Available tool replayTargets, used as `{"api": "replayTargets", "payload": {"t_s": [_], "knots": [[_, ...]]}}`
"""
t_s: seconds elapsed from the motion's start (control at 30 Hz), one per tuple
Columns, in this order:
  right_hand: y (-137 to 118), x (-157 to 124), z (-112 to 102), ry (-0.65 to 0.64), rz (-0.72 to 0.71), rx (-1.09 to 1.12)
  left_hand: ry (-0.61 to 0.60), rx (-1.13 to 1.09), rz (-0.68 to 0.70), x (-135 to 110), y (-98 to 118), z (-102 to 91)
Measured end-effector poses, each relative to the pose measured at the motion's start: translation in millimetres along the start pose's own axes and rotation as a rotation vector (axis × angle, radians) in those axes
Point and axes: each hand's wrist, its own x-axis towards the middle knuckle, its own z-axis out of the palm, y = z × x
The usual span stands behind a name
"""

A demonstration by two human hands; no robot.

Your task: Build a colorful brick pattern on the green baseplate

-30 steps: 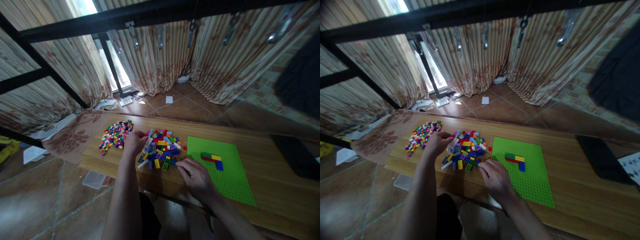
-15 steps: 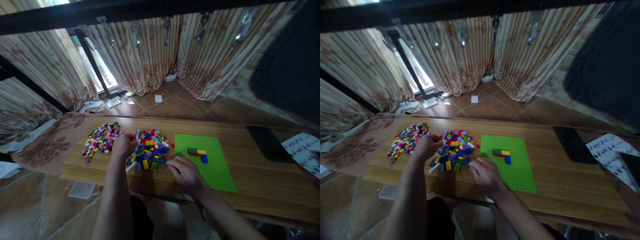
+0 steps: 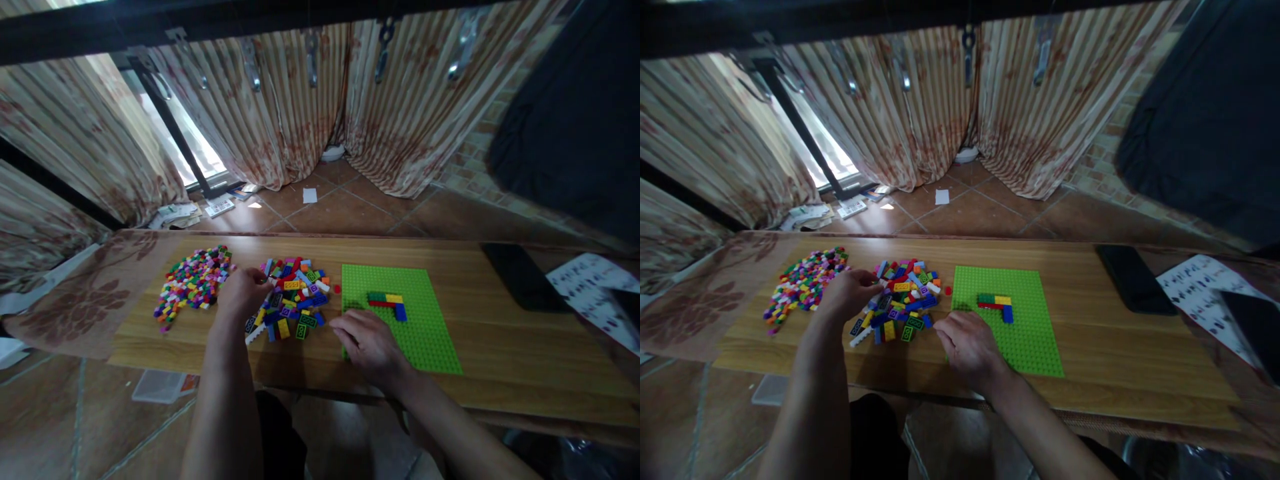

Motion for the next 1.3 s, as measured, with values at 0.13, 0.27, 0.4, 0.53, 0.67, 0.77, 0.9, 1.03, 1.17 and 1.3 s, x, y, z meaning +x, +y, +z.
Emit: {"api": "replayTargets", "payload": {"t_s": [0.13, 0.27, 0.4, 0.53, 0.67, 0.77, 0.9, 1.03, 1.17, 1.3], "knots": [[0.6, -0.5, -2.4, -0.004, -0.007, -0.010, -0.002, -0.009, 0.010, -0.8, 0.0, 0.2], [1.1, -1.0, -2.8, -0.005, -0.004, -0.004, -0.022, -0.027, 0.041, -1.0, -1.9, 1.4], [2.3, -1.6, -0.7, -0.004, -0.003, 0.001, -0.048, -0.028, 0.086, -4.0, 1.3, 0.8], [2.6, -1.9, 0.3, 0.004, -0.003, -0.003, -0.051, 0.021, 0.087, -8.2, 7.7, -0.8], [2.3, -1.2, -1.4, 0.003, -0.010, -0.003, -0.051, 0.048, 0.096, -9.2, 9.6, 0.2], [2.9, -0.7, -2.2, 0.017, -0.010, 0.001, -0.033, -0.001, 0.099, -8.3, 7.0, -1.0], [3.3, -0.8, -2.5, 0.065, -0.007, 0.003, -0.024, -0.296, 0.187, -11.9, 7.1, -8.6], [0.4, -0.4, -10.8, 0.166, 0.041, 0.021, -0.223, -0.840, 0.310, -28.0, 28.2, -7.0], [-1.5, 1.0, -30.3, 0.300, 0.136, 0.132, -0.526, -1.116, 0.344, -48.9, 65.1, 20.0], [4.9, 0.0, -47.5, 0.260, 0.193, 0.255, -0.775, -1.296, 0.235, -60.3, 92.9, 51.0]]}}
